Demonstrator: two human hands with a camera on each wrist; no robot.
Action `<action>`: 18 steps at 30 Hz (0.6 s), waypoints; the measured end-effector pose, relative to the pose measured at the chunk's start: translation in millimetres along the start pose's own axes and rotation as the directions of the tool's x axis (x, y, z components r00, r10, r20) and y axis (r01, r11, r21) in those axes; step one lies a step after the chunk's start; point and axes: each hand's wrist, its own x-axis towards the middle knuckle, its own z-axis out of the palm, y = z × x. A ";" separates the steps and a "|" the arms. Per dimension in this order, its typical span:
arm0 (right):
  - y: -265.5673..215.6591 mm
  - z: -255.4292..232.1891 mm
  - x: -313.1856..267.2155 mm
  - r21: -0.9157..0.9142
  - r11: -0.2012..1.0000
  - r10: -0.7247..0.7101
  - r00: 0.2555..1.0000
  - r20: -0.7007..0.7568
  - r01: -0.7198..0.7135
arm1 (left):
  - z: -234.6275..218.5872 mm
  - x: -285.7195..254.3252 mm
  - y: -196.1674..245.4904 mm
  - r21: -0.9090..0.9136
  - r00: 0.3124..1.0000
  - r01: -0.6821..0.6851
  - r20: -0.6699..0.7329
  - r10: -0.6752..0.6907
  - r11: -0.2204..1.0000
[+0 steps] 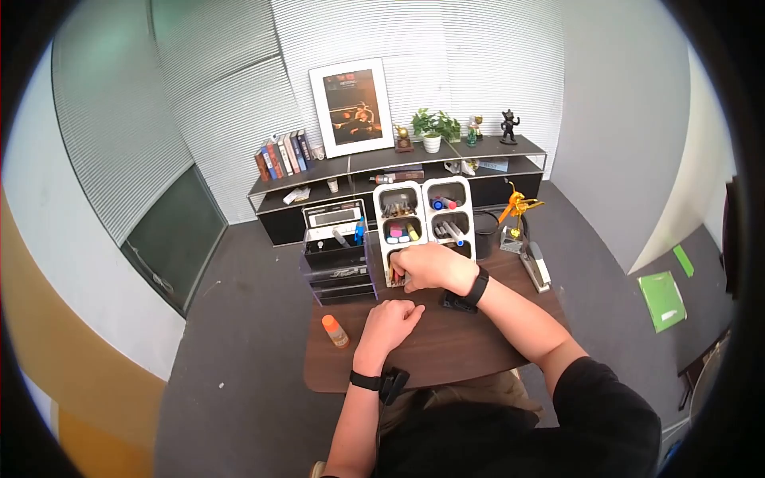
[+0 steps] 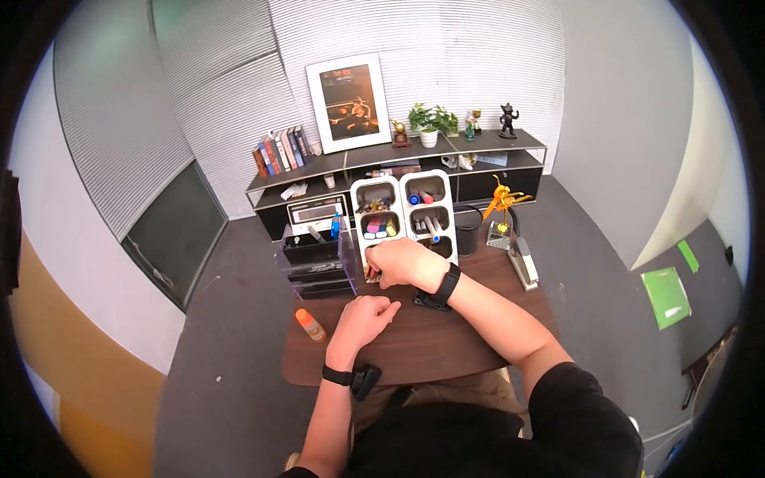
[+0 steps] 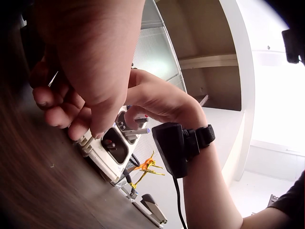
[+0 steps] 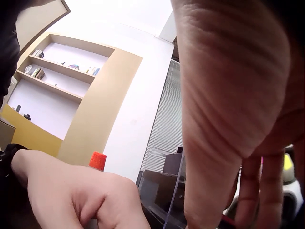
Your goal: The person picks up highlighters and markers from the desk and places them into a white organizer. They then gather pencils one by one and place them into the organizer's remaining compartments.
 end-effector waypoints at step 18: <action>2.9 5.5 1.4 -0.041 0.997 -0.078 0.978 -0.196 0.071 | -0.5 0.1 -1.1 0.009 0.998 0.060 0.024 -0.060 0.998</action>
